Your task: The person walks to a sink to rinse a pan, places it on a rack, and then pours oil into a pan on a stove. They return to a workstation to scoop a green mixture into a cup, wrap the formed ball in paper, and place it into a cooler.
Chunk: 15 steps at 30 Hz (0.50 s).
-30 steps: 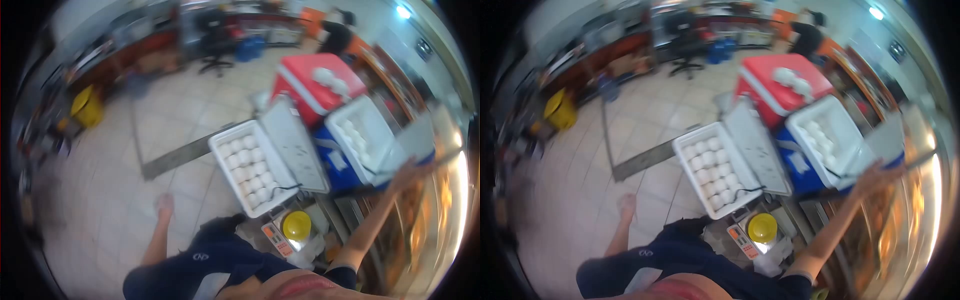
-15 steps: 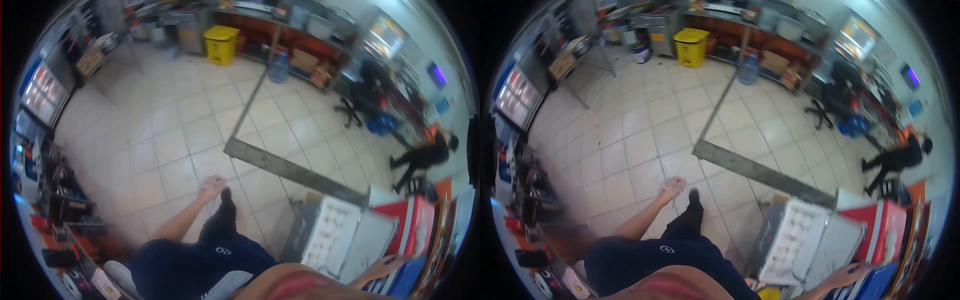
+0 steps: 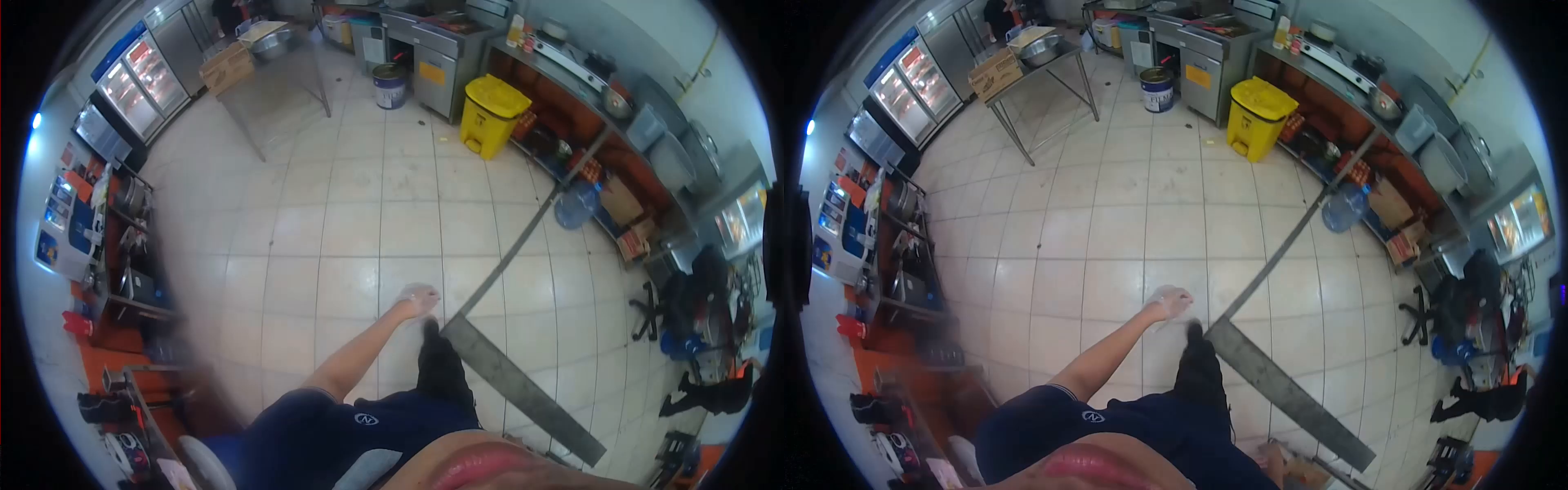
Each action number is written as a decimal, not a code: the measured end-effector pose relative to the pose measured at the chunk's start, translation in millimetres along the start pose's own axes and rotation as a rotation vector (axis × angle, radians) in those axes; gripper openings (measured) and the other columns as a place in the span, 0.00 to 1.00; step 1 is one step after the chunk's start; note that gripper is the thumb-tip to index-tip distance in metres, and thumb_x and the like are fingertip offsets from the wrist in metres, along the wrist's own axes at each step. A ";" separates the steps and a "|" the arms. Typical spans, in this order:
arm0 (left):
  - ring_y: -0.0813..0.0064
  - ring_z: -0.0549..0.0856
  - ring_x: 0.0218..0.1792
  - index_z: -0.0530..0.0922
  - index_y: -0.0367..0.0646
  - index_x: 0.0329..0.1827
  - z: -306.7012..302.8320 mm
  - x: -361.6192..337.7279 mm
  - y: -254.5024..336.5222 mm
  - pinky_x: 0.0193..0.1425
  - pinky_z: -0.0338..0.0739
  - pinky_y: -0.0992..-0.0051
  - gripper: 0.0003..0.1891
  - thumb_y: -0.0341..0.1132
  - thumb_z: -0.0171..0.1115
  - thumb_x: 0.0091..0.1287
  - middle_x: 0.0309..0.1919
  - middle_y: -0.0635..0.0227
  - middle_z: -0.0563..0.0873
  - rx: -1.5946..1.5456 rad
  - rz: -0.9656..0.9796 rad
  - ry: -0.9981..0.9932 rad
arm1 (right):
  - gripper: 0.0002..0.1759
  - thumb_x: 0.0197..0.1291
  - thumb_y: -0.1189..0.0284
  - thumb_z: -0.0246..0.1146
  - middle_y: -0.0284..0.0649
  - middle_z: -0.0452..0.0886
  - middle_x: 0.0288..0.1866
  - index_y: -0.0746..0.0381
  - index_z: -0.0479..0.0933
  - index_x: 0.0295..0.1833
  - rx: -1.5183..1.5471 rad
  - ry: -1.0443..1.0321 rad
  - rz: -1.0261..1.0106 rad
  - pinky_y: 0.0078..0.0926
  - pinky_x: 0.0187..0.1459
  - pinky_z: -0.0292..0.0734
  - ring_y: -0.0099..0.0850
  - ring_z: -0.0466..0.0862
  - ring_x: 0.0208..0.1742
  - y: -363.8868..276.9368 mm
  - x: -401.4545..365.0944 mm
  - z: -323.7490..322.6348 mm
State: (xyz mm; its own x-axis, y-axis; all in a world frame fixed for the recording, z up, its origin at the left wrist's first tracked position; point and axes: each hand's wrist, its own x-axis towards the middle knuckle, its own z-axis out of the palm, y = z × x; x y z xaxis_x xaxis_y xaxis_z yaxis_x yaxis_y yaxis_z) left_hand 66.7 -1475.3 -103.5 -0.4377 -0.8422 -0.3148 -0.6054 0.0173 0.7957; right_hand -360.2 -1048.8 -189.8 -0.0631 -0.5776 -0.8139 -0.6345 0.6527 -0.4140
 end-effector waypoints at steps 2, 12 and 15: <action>0.56 0.83 0.48 0.80 0.41 0.49 -31.6 56.3 -98.3 0.57 0.74 0.62 0.19 0.46 0.50 0.70 0.47 0.52 0.84 0.285 -0.014 0.051 | 0.13 0.56 0.66 0.59 0.45 0.84 0.37 0.65 0.80 0.39 -0.147 0.040 -0.001 0.40 0.34 0.79 0.42 0.85 0.33 -31.4 38.1 -31.0; 0.61 0.79 0.53 0.74 0.45 0.58 -200.1 -41.7 -390.5 0.55 0.73 0.59 0.21 0.48 0.48 0.70 0.54 0.58 0.79 -0.020 -0.877 0.066 | 0.17 0.62 0.62 0.55 0.52 0.81 0.28 0.65 0.79 0.32 -0.462 0.376 -0.622 0.40 0.32 0.77 0.43 0.82 0.28 -582.3 444.7 -293.5; 0.65 0.77 0.49 0.72 0.45 0.53 -270.9 -44.2 -419.7 0.46 0.72 0.58 0.13 0.39 0.47 0.71 0.48 0.61 0.79 -0.805 -1.340 0.089 | 0.12 0.66 0.69 0.53 0.39 0.82 0.33 0.63 0.79 0.45 -0.046 0.275 -0.654 0.26 0.31 0.77 0.28 0.82 0.30 -828.7 473.3 -343.1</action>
State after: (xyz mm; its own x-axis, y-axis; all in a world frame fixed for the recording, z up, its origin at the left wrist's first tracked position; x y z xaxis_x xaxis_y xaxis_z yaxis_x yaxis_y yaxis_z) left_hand 520.3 -1591.3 -283.3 0.1650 -0.0357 -0.9856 0.0073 -0.9993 0.0374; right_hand -128.7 -2031.3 -92.0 0.1528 -0.9508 -0.2696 -0.6401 0.1126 -0.7600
